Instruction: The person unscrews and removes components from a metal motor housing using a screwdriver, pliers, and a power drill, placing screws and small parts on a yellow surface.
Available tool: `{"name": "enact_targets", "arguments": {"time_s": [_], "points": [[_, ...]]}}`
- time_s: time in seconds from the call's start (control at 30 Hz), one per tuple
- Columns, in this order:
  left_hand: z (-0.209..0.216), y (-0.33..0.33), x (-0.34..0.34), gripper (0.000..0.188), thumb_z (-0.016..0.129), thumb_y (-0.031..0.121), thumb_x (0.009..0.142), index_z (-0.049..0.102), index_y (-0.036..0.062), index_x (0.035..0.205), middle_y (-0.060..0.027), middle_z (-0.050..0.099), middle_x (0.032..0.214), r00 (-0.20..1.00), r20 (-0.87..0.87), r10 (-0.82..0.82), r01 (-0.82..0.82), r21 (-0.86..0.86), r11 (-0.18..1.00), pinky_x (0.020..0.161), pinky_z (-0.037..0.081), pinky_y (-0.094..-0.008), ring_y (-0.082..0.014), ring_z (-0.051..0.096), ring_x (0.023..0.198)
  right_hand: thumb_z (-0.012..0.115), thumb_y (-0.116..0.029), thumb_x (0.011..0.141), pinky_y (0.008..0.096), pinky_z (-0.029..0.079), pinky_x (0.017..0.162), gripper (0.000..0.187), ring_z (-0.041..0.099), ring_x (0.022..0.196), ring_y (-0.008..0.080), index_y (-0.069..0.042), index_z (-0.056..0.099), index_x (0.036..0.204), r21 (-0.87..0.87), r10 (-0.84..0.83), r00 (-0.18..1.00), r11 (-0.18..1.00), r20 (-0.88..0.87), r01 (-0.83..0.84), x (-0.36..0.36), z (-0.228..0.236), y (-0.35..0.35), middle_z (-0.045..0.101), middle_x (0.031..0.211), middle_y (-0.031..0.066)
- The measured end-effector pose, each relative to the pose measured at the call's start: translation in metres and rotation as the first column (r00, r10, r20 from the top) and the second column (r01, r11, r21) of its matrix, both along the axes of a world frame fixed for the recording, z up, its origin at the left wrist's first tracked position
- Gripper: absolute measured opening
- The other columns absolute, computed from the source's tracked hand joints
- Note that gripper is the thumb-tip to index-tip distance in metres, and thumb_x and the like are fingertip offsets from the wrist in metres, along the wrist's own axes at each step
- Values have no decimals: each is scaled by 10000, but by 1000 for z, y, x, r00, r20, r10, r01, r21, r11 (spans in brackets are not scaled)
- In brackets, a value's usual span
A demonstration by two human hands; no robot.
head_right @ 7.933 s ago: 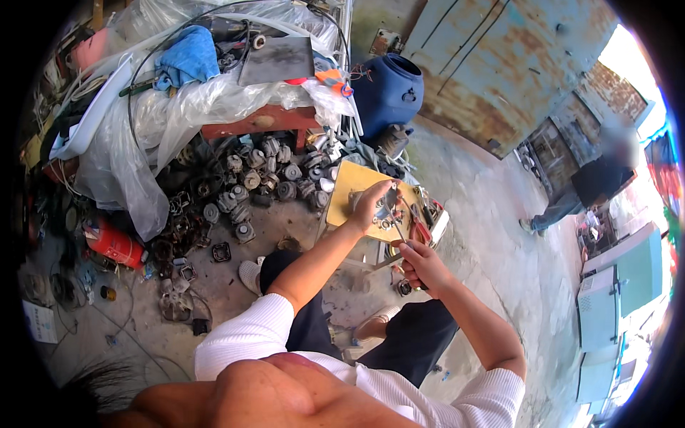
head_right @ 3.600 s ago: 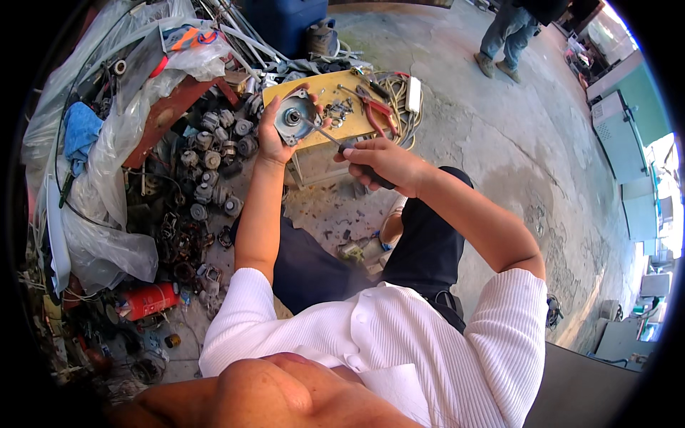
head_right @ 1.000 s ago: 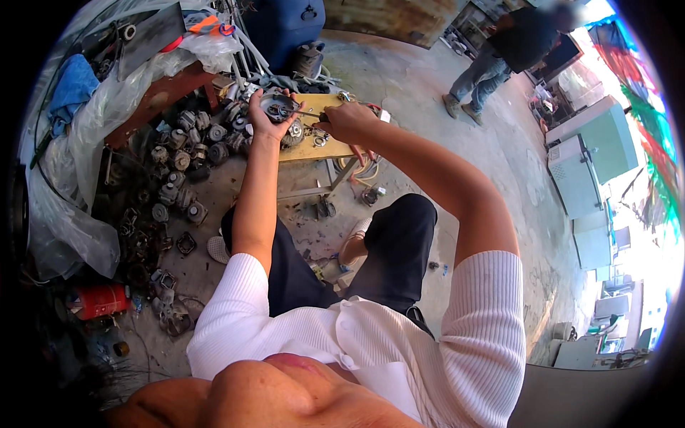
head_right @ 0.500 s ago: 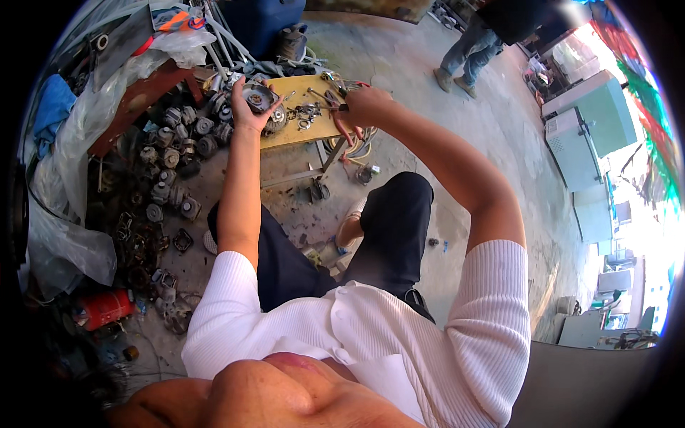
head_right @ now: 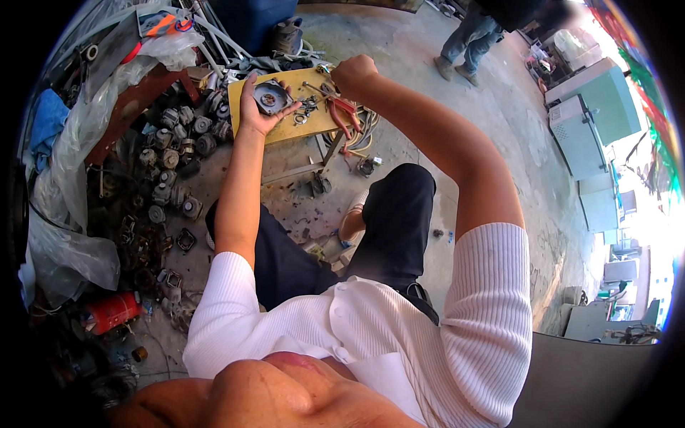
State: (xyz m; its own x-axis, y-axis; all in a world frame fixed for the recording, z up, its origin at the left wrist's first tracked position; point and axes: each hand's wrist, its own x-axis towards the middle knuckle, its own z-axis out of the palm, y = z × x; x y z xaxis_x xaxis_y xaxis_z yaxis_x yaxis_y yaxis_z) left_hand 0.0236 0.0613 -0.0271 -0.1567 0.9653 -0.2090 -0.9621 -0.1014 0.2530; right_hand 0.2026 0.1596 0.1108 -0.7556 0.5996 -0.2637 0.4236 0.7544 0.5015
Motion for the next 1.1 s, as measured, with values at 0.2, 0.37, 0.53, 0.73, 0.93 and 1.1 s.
{"name": "enact_targets", "arguments": {"time_s": [0.2,0.37,0.53,0.73,0.93,1.1], "points": [[-6,5,0,502,658,566,831,606,90,983,-97,645,941,998,-25,-58,59,12,998,932,417,-691,-307,626,939,728,-328,808,405,551,718,287,694,900,298,-126,738,1012,-154,-152,963,981,-222,119,11,19,-7,728,979,93],[9,-8,6,695,590,703,818,610,58,1076,-116,652,999,993,-94,-73,82,102,991,945,471,-607,-301,622,1003,678,-294,887,352,516,657,310,650,741,195,-83,704,1113,-547,-311,701,827,-641,-133,60,24,-11,703,888,87],[19,-27,3,862,473,813,794,587,40,1158,-120,651,1045,988,-134,-76,98,170,981,927,482,-605,-303,629,1011,659,-255,943,259,448,577,334,499,645,42,-71,668,1222,-699,-496,588,694,-639,-174,82,10,-60,630,765,-6],[23,-35,5,887,448,828,793,584,45,1188,-97,658,1063,937,-346,-45,72,65,995,872,516,-583,-274,646,983,697,-290,878,331,520,714,331,678,779,228,-149,699,1177,-462,-255,588,857,-768,-231,79,-4,-77,712,959,85],[22,-38,6,831,534,818,753,593,85,1140,-86,669,956,880,-472,-54,60,-1,998,746,592,-527,-225,685,874,677,-296,880,376,521,624,262,653,738,239,-209,718,1124,-177,51,595,931,-802,-319,70,-6,-72,650,864,25],[23,-40,8,824,522,751,825,574,42,1241,-85,669,1072,844,-534,-46,42,-21,999,782,578,-516,-234,678,921,661,-288,890,390,522,608,238,650,735,238,-206,720,1105,-110,107,607,945,-788,-309,68,-9,-71,640,843,20]]}}
